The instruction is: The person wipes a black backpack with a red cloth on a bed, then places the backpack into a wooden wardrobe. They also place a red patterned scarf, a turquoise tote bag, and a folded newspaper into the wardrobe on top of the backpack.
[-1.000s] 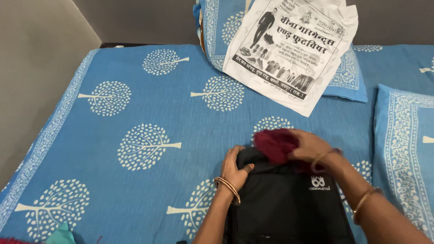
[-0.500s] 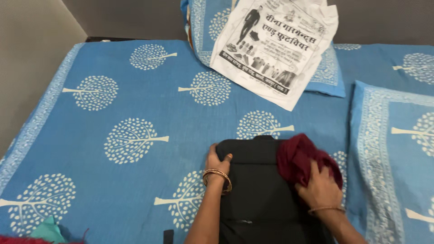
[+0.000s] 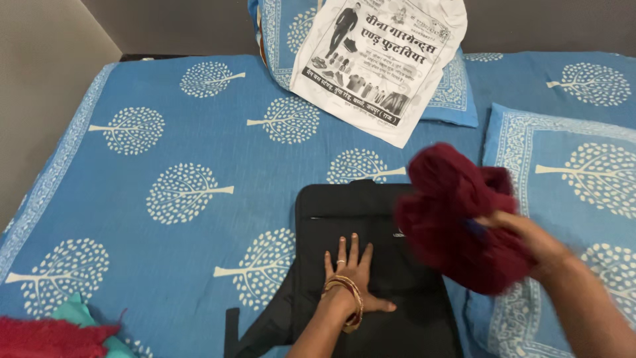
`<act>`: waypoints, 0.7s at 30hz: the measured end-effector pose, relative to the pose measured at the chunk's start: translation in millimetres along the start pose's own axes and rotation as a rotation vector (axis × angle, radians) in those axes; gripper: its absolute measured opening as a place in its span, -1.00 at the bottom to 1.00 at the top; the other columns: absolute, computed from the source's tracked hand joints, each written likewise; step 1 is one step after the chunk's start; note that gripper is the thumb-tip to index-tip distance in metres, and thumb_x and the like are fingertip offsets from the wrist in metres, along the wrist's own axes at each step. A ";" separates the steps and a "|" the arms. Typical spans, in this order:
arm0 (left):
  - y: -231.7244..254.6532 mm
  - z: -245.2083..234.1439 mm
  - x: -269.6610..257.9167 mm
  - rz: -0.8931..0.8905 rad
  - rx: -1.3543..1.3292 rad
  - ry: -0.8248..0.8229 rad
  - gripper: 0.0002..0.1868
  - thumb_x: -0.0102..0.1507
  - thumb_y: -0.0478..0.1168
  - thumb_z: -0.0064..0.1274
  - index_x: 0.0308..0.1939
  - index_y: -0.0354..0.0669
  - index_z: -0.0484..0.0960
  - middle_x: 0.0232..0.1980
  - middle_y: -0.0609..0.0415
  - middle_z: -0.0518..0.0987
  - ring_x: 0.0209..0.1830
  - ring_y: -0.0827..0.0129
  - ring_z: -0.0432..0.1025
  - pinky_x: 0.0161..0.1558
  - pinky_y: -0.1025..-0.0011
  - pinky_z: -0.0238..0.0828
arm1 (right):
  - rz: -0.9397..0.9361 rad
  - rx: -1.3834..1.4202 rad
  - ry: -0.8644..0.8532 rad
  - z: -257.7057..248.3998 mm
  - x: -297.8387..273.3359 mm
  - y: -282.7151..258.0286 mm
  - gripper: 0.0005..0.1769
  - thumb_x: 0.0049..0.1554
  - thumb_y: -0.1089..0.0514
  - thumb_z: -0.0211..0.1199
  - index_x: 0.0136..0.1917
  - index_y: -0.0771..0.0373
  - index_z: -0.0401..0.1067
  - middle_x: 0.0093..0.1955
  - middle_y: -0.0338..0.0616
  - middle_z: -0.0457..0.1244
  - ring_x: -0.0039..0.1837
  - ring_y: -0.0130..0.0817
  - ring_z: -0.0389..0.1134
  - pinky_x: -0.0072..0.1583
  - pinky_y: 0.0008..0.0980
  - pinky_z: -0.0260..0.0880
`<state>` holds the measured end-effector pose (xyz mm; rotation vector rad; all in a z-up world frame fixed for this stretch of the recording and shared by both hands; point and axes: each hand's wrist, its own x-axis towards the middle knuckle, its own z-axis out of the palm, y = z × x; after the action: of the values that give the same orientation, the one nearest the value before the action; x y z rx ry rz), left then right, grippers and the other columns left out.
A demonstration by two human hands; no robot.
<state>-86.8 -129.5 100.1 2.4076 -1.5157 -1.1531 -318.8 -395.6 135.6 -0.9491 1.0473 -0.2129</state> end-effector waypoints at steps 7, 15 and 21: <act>-5.0 25.5 15.5 -0.041 0.119 0.028 0.72 -0.27 0.51 0.40 0.65 0.06 -0.42 0.69 -0.16 -0.58 0.66 -0.09 -0.71 0.48 -0.35 -0.70 | -0.692 -1.332 0.252 94.8 45.2 26.8 0.21 -0.12 -0.46 0.42 0.65 -0.10 0.01 0.62 0.15 -0.04 0.58 0.24 -0.01 0.48 0.14 0.14; 2.3 38.0 14.7 -0.093 0.132 0.103 0.67 -0.26 0.65 0.24 0.65 0.10 -0.39 0.70 -0.06 -0.55 0.68 -0.01 -0.68 0.50 -0.30 -0.71 | -0.619 -1.516 0.270 125.5 17.9 44.6 -0.19 -0.13 -0.01 0.43 0.41 -0.30 0.34 0.61 -0.12 0.00 0.45 0.20 0.10 0.28 0.19 0.34; 12.7 36.0 13.9 -0.165 0.156 0.127 0.67 -0.28 0.64 0.26 0.64 0.18 -0.40 0.70 0.01 -0.56 0.69 0.06 -0.66 0.51 -0.26 -0.68 | -0.598 -1.461 0.219 101.0 -30.6 84.3 -0.32 -0.19 0.20 0.32 0.25 -0.14 0.52 0.47 -0.19 0.17 0.29 0.16 0.22 0.22 0.02 0.41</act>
<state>-115.5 -135.8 72.0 2.6955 -1.4422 -0.9167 -275.7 -270.6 108.1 -2.6107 1.0149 0.0039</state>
